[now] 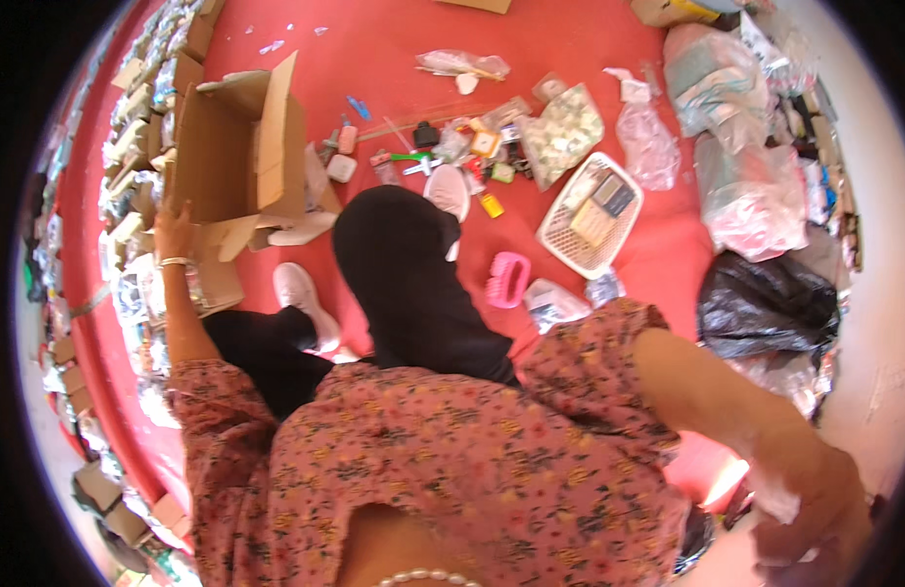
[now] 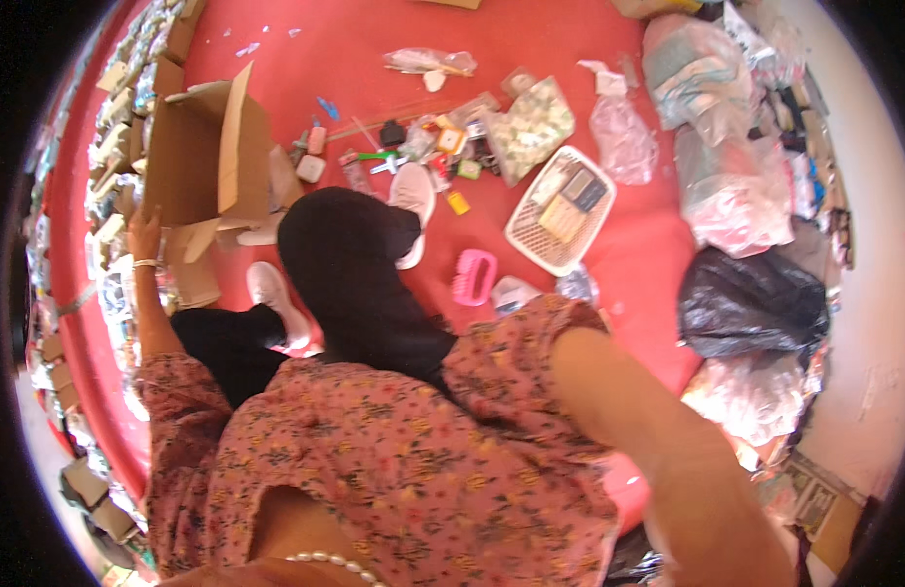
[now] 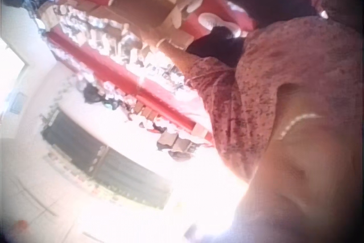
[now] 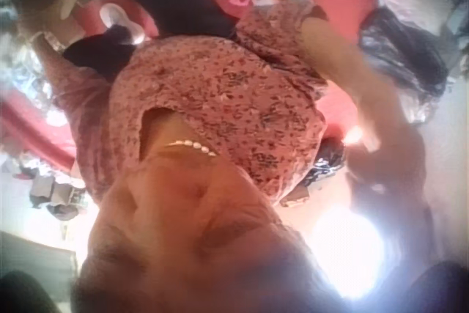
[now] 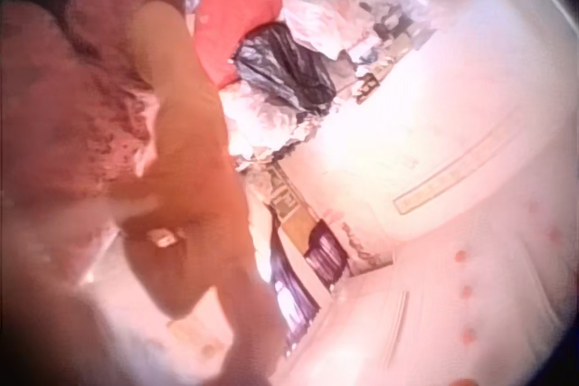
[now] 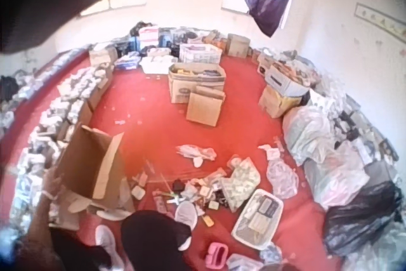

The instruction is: The person sits on the floor and assembles a small cardboard box. They then pick up various small items, including a hairbrush and packaged goods, from the surrounding floor and place them into the box. The person also handles plastic bags and other small objects during the packing process.

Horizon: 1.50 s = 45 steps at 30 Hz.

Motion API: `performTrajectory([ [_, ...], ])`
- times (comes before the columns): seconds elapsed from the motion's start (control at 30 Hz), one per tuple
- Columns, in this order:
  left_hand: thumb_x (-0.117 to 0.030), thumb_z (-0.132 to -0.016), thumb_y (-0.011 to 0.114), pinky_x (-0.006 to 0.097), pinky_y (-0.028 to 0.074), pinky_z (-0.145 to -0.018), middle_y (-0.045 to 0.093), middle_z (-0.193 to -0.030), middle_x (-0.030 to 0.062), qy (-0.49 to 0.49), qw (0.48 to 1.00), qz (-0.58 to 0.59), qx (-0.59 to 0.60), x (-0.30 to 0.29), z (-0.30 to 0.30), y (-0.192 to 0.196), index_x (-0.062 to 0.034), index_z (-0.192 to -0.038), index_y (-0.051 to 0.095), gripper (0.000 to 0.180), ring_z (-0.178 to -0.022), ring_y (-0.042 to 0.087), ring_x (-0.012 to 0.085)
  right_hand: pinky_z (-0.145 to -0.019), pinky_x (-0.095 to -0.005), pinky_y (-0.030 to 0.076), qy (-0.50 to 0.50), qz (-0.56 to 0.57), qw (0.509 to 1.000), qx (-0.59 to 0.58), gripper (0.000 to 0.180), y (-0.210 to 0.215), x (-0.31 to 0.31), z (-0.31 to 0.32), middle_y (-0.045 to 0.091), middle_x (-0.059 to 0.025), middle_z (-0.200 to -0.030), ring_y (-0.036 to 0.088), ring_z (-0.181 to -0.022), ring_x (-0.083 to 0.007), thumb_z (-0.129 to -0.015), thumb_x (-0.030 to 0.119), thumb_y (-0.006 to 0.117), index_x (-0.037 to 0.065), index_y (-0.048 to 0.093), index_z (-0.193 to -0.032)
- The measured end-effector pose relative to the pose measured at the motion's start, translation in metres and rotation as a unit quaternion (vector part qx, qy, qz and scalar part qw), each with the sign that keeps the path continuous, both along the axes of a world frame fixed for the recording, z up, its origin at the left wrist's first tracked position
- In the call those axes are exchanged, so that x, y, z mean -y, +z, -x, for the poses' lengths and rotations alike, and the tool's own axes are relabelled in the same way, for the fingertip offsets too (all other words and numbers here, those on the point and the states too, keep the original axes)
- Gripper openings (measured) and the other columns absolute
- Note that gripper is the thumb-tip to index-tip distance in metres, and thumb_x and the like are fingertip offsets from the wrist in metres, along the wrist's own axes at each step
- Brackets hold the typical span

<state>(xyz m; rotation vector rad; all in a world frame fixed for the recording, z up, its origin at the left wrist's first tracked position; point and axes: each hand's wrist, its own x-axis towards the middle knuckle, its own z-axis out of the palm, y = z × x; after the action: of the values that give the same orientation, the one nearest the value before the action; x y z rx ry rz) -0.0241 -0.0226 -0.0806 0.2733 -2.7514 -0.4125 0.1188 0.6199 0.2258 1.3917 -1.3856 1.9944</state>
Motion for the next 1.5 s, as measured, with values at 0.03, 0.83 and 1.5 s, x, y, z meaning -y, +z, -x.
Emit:
performTrajectory([
  [0.03, -0.019, -0.078, 0.057, 0.043, 0.045, -0.075, 0.06, -0.098, 0.0195, -0.024, 0.998, 0.061, -0.01, 0.016, 0.0, -0.005, -0.0053, -0.105, 0.057, 0.03, -0.087, 0.057, 0.0366, -0.045, -0.0208, 0.031, 0.003, 0.018, 1.0, 0.006, 0.028, -0.002, -0.001, 0.0, 0.041, 0.0006, -0.068, 0.038, -0.055, -0.0088, -0.083, 0.035, 0.053, 0.008, 0.054, -0.089],
  [0.83, -0.025, -0.082, 0.058, 0.037, 0.047, -0.072, 0.063, -0.088, 0.0167, 0.034, 0.999, -0.018, -0.007, -0.044, 0.001, 0.039, -0.0033, -0.099, 0.06, 0.027, -0.084, 0.062, 0.0286, -0.039, -0.0174, 0.025, -0.156, 0.078, 0.794, 0.583, 0.016, -0.252, 0.014, 0.2, 0.056, -0.004, -0.065, 0.034, -0.045, -0.0052, -0.082, 0.018, 0.052, 0.004, 0.059, -0.081],
  [1.5, -0.01, -0.087, 0.051, 0.035, 0.039, -0.092, 0.047, -0.126, 0.0135, 0.013, 0.998, 0.004, 0.064, -0.075, 0.013, 0.055, -0.0024, -0.126, 0.043, 0.041, -0.113, 0.047, 0.0252, -0.084, -0.0451, 0.039, -0.356, -0.772, 0.49, 0.191, 0.04, -0.587, 0.089, 0.332, 0.049, -0.0183, -0.11, 0.049, -0.103, -0.0335, -0.07, 0.013, 0.062, 0.009, 0.049, -0.107],
])
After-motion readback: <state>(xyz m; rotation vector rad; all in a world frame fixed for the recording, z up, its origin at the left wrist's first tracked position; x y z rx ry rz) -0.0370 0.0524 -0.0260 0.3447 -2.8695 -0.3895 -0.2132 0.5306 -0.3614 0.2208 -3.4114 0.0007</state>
